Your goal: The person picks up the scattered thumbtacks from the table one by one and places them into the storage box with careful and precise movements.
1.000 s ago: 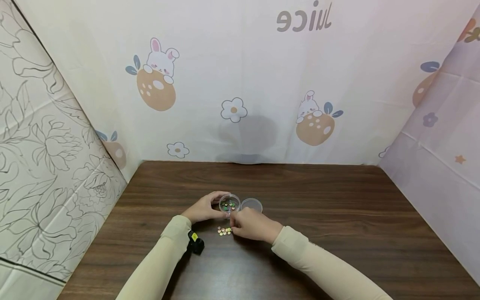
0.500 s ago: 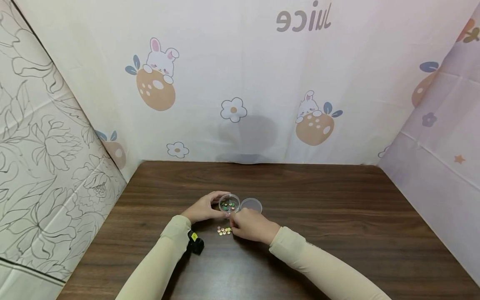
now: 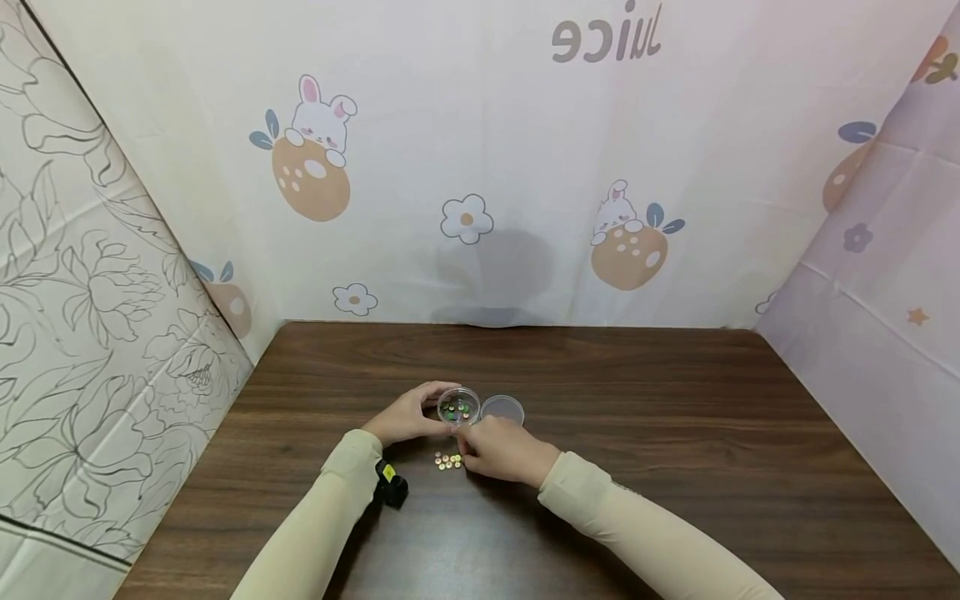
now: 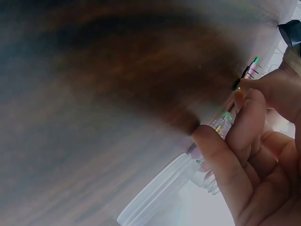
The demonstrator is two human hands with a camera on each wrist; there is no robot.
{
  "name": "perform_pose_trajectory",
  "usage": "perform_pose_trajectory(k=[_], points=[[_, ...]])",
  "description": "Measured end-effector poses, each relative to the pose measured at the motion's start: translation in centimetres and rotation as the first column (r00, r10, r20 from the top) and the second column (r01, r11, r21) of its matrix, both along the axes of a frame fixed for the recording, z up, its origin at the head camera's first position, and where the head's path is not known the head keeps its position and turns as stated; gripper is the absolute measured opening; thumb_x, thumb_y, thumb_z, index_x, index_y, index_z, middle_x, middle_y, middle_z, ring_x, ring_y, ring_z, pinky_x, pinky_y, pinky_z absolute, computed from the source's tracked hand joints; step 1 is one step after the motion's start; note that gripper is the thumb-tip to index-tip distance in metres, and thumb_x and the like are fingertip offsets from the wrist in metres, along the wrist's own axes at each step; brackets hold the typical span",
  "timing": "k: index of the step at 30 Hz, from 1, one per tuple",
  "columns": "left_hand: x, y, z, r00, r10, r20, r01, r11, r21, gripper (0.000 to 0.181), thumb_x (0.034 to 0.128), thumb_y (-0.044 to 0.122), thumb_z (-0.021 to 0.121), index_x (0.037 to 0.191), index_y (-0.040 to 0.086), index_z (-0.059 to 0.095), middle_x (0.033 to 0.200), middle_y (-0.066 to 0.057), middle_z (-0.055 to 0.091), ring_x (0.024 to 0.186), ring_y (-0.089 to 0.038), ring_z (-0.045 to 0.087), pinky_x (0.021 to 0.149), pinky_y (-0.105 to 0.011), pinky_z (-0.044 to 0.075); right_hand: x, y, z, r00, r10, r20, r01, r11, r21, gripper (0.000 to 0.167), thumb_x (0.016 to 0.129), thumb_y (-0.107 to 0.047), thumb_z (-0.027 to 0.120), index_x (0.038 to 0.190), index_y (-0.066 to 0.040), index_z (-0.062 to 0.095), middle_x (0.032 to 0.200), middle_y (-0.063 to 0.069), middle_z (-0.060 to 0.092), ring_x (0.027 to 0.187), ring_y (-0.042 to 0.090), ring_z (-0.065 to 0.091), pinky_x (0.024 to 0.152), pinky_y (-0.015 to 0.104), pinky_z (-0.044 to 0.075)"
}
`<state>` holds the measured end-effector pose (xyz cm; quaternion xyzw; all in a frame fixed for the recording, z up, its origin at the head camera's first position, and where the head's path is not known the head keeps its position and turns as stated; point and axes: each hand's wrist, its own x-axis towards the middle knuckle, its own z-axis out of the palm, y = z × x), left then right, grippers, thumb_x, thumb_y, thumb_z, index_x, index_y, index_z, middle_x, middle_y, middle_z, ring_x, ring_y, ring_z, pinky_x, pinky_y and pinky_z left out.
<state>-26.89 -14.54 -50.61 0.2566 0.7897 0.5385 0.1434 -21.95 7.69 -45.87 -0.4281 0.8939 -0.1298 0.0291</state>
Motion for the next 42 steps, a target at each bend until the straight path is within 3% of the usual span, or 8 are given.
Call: perform_pose_trajectory(k=[14,23,30,37,42], points=[[0.2,0.1,0.1,1.000,0.022,0.005,-0.022,1.000,-0.010,0.071,0.0864,0.009,0.081,0.148,0.010,0.047,0.139,-0.010,0.054,0.129,-0.028,0.052,0.106,-0.049,0.040,-0.1,0.2,0.1,0.999,-0.021,0.039,0.022,1.000,-0.005,0.023,0.086,-0.009,0.070,0.075,-0.020,0.053,0.061,-0.012,0.045,0.052,0.002,0.042,0.049,0.021,0.037],[1.7,0.4,2.8,1.000,0.008,0.011,-0.008,1.000,0.009,0.069,0.0868,0.009,0.080,0.147,0.003,0.047,0.137,-0.015,0.055,0.127,-0.030,0.053,0.104,-0.048,0.043,-0.4,0.6,0.5,0.993,0.029,0.118,-0.024,0.999,-0.047,0.020,0.087,-0.004,0.067,0.076,-0.017,0.055,0.059,-0.012,0.045,0.050,-0.001,0.038,0.049,0.018,0.034],[2.0,0.5,3.2,1.000,0.016,0.021,-0.017,1.000,0.019,0.069,0.0866,0.008,0.080,0.147,0.002,0.047,0.137,-0.015,0.055,0.127,-0.030,0.053,0.104,-0.049,0.042,-0.9,1.0,0.6,0.979,0.060,0.196,-0.048,0.997,-0.062,0.019,0.090,-0.004,0.064,0.080,-0.018,0.055,0.061,-0.013,0.047,0.051,-0.001,0.039,0.051,0.018,0.036],[2.0,0.5,3.2,0.999,0.015,0.030,-0.015,1.000,0.017,0.070,0.0874,0.008,0.079,0.148,0.000,0.045,0.140,-0.014,0.053,0.128,-0.031,0.052,0.104,-0.049,0.042,-1.3,1.2,1.5,0.989,0.096,0.110,-0.082,0.989,-0.127,0.017,0.091,-0.003,0.062,0.082,-0.015,0.057,0.062,-0.012,0.045,0.052,-0.001,0.036,0.052,0.017,0.034],[2.0,0.5,3.3,0.999,0.018,0.039,-0.019,1.000,0.012,0.071,0.0871,0.008,0.079,0.148,0.001,0.045,0.141,-0.015,0.052,0.129,-0.031,0.051,0.103,-0.050,0.043,-1.7,1.3,2.5,0.991,0.042,0.124,-0.023,0.988,-0.156,0.011,0.095,-0.006,0.064,0.088,-0.014,0.062,0.060,-0.008,0.050,0.049,0.000,0.037,0.049,0.019,0.036]])
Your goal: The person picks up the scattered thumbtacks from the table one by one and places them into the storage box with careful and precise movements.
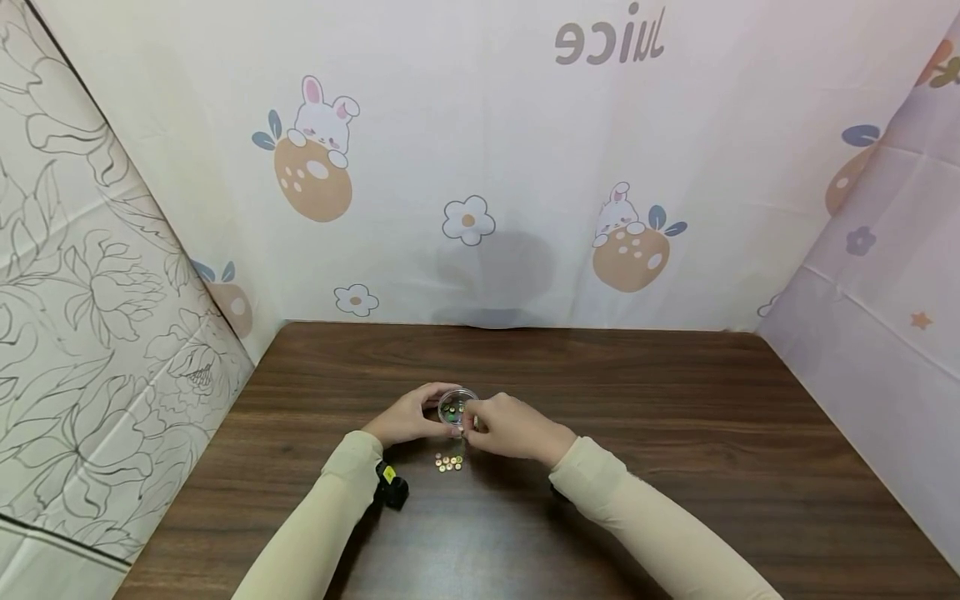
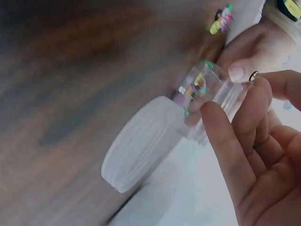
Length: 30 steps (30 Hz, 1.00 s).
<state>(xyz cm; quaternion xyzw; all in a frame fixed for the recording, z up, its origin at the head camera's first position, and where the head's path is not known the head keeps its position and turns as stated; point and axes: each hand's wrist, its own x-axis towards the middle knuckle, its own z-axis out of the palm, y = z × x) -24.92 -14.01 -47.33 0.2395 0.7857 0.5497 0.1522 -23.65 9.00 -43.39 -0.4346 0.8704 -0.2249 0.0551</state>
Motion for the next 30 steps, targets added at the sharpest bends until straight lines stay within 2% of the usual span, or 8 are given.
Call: perform_pose_trajectory(k=[5,11,18,23,30], points=[[0.0,0.0,-0.1,1.000,-0.003,0.007,0.003,1.000,0.004,0.072,0.0870,0.008,0.080,0.149,0.001,0.044,0.141,-0.016,0.051,0.128,-0.032,0.051,0.102,-0.049,0.043,-0.6,-0.1,0.5,0.998,-0.057,0.008,0.057,0.998,0.017,0.005,0.098,-0.012,0.065,0.093,-0.015,0.064,0.064,-0.008,0.055,0.051,0.002,0.042,0.050,0.022,0.040],[-0.1,0.0,-0.3,1.000,0.006,0.011,-0.006,1.000,-0.006,0.070,0.0869,0.009,0.080,0.148,0.005,0.046,0.144,-0.013,0.050,0.131,-0.031,0.049,0.106,-0.050,0.040,-1.3,-0.4,0.9,0.996,-0.088,0.027,0.087,0.996,0.018,0.005,0.101,-0.015,0.062,0.097,-0.012,0.062,0.060,-0.005,0.051,0.047,0.005,0.039,0.047,0.023,0.036],[-0.1,0.0,-0.3,1.000,0.006,0.021,-0.006,1.000,0.002,0.068,0.0873,0.010,0.080,0.147,0.007,0.047,0.145,-0.011,0.049,0.132,-0.030,0.048,0.107,-0.051,0.039,-2.2,-1.1,0.9,0.987,-0.160,0.030,0.157,0.984,0.088,0.008,0.101,-0.018,0.063,0.093,-0.017,0.062,0.060,-0.006,0.051,0.048,0.006,0.044,0.048,0.025,0.039],[-0.2,0.0,-0.3,1.000,0.004,0.027,-0.004,1.000,-0.007,0.069,0.0872,0.009,0.080,0.147,0.008,0.047,0.147,-0.011,0.048,0.133,-0.031,0.047,0.108,-0.051,0.038,-2.8,-1.5,0.7,0.987,-0.162,0.019,0.159,0.981,0.112,0.009,0.098,-0.014,0.066,0.090,-0.016,0.064,0.065,-0.007,0.055,0.053,0.007,0.049,0.053,0.026,0.045],[-1.5,-0.2,-2.6,1.000,0.021,0.015,-0.020,0.999,-0.032,0.072,0.0864,0.009,0.081,0.149,0.011,0.045,0.145,-0.009,0.050,0.132,-0.029,0.049,0.107,-0.051,0.039,-3.3,-1.9,0.6,0.983,-0.180,0.042,0.172,0.974,0.149,0.011,0.096,-0.013,0.068,0.087,-0.016,0.064,0.073,-0.006,0.058,0.058,0.009,0.052,0.058,0.028,0.047]])
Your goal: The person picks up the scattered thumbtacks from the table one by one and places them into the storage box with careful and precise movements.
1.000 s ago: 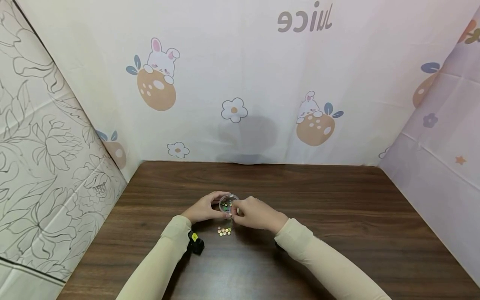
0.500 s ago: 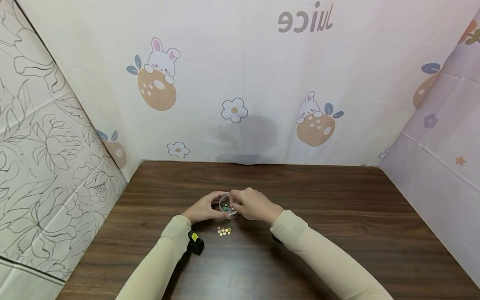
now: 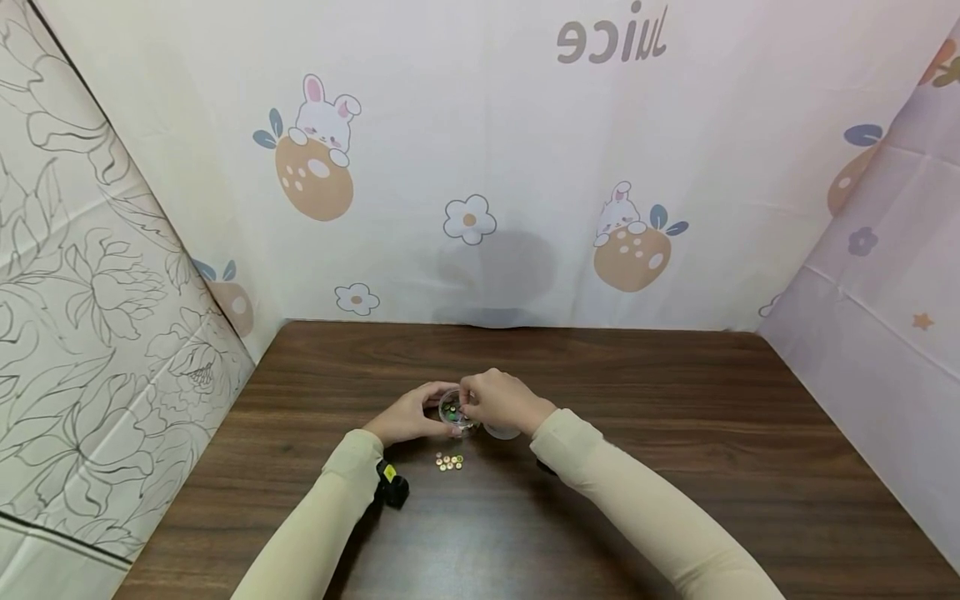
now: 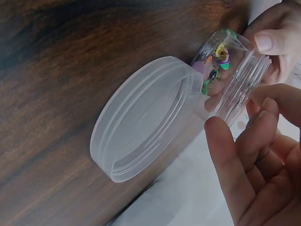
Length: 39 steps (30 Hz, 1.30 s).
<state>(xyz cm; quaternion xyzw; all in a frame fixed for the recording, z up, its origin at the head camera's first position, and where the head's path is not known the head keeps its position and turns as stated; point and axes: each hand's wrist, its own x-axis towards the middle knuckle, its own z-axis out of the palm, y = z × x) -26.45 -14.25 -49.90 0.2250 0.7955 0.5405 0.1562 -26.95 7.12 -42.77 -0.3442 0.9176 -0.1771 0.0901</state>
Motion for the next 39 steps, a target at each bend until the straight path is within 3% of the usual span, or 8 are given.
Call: perform_pose_trajectory(k=[4,11,21,28,36,39], points=[[-0.3,-0.1,-0.5,1.000,0.001,0.005,-0.001,1.000,-0.007,0.072,0.0858,0.015,0.082,0.149,0.015,0.046,0.145,-0.005,0.050,0.132,-0.025,0.049,0.107,-0.049,0.039,-0.1,-0.1,-0.1,1.000,0.000,0.002,0.000,1.000,0.004,0.007,0.096,-0.013,0.069,0.089,-0.015,0.067,0.074,-0.007,0.059,0.059,0.008,0.053,0.058,0.028,0.047],[-0.3,-0.2,-0.3,1.000,-0.004,0.010,0.004,1.000,-0.010,0.072,0.0854,0.022,0.083,0.148,0.019,0.048,0.147,-0.002,0.048,0.133,-0.022,0.047,0.109,-0.047,0.038,0.3,0.1,0.2,1.000,0.001,-0.021,-0.001,1.000,-0.021,0.005,0.097,-0.013,0.067,0.093,-0.014,0.066,0.067,-0.007,0.057,0.054,0.007,0.049,0.055,0.027,0.046],[-0.1,-0.2,-0.4,1.000,-0.002,0.003,0.002,1.000,0.008,0.073,0.0864,0.014,0.082,0.150,0.014,0.045,0.146,-0.007,0.049,0.131,-0.026,0.049,0.106,-0.050,0.040,1.8,0.8,0.4,0.999,0.046,0.003,-0.045,0.995,-0.085,0.003,0.098,-0.013,0.067,0.095,-0.013,0.067,0.060,-0.006,0.052,0.049,0.006,0.041,0.048,0.025,0.037],[-0.3,-0.3,-0.2,1.000,-0.023,-0.013,0.023,1.000,-0.001,0.071,0.0871,0.017,0.081,0.149,0.016,0.047,0.142,-0.003,0.052,0.128,-0.021,0.051,0.104,-0.045,0.043,2.7,1.1,0.1,0.994,0.102,-0.030,-0.105,0.990,-0.096,0.007,0.096,-0.014,0.069,0.090,-0.017,0.069,0.071,-0.010,0.059,0.057,0.003,0.049,0.055,0.023,0.045],[-0.3,-0.3,-0.4,0.998,-0.039,-0.052,0.039,0.999,-0.011,0.069,0.0891,0.015,0.078,0.150,0.011,0.046,0.141,-0.005,0.053,0.128,-0.023,0.052,0.104,-0.044,0.043,3.3,1.2,-0.7,0.986,0.163,-0.038,-0.166,0.982,-0.093,0.005,0.095,-0.011,0.068,0.095,-0.015,0.072,0.082,-0.006,0.069,0.062,-0.001,0.055,0.059,0.021,0.048],[-0.3,-0.4,-0.4,0.998,-0.042,-0.048,0.042,0.999,0.001,0.069,0.0896,0.014,0.077,0.150,0.010,0.045,0.141,-0.007,0.053,0.129,-0.024,0.051,0.105,-0.045,0.043,3.5,1.2,-1.1,0.977,0.207,-0.047,-0.210,0.975,-0.066,0.005,0.093,-0.010,0.070,0.093,-0.014,0.071,0.078,-0.009,0.066,0.061,-0.002,0.054,0.060,0.019,0.047]])
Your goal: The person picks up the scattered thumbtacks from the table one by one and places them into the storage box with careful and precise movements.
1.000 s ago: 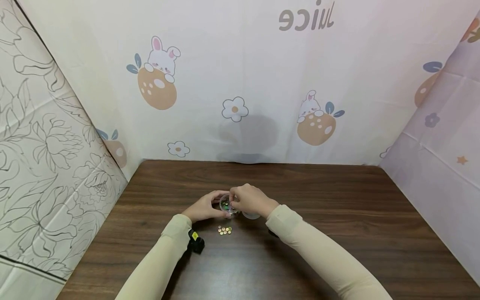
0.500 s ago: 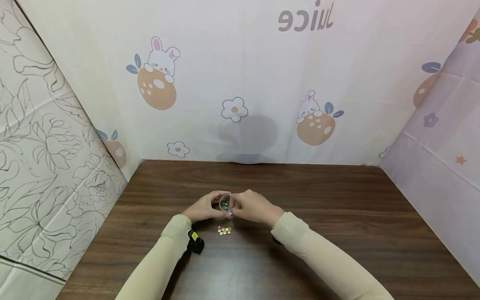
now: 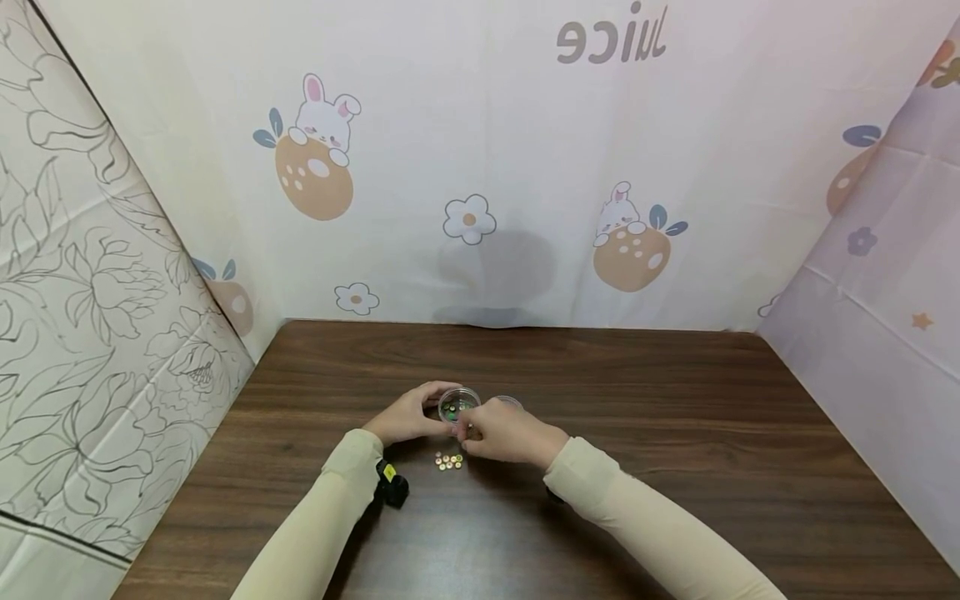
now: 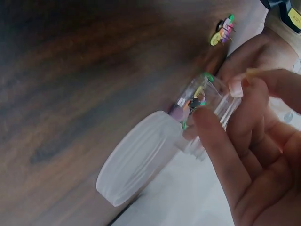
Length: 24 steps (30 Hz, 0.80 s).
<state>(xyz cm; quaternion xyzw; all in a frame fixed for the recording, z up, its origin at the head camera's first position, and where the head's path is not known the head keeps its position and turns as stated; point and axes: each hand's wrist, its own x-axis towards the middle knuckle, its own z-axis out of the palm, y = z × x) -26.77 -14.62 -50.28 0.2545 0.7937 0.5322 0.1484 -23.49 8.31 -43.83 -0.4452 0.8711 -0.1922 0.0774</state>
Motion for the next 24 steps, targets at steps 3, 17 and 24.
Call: perform_pose_trajectory(k=[3,17,24], points=[[-0.1,0.0,-0.1,1.000,0.004,0.008,-0.004,1.000,0.006,0.068,0.0891,0.012,0.078,0.149,0.011,0.046,0.139,-0.005,0.054,0.128,-0.022,0.052,0.105,-0.043,0.042,0.1,-0.1,-0.4,0.999,0.020,0.029,-0.022,0.999,0.037,0.006,0.092,-0.010,0.071,0.091,-0.016,0.069,0.076,-0.012,0.062,0.063,-0.002,0.052,0.060,0.019,0.046],[0.0,0.2,-0.1,1.000,0.003,-0.020,-0.003,1.000,0.004,0.069,0.0885,0.013,0.079,0.149,0.009,0.046,0.142,-0.009,0.053,0.130,-0.027,0.051,0.106,-0.047,0.041,0.6,-1.2,-1.3,0.999,0.005,0.035,-0.008,0.996,0.091,0.009,0.090,-0.009,0.073,0.088,-0.016,0.067,0.074,-0.014,0.055,0.061,0.000,0.050,0.055,0.019,0.043],[-0.1,0.0,-0.2,1.000,0.004,-0.022,-0.004,1.000,-0.002,0.069,0.0879,0.018,0.080,0.149,0.012,0.048,0.141,-0.004,0.055,0.128,-0.023,0.052,0.105,-0.044,0.042,0.6,-1.4,-1.4,1.000,0.008,-0.020,-0.006,0.995,0.098,0.012,0.087,-0.006,0.074,0.084,-0.015,0.067,0.074,-0.011,0.057,0.061,0.001,0.050,0.056,0.020,0.043]])
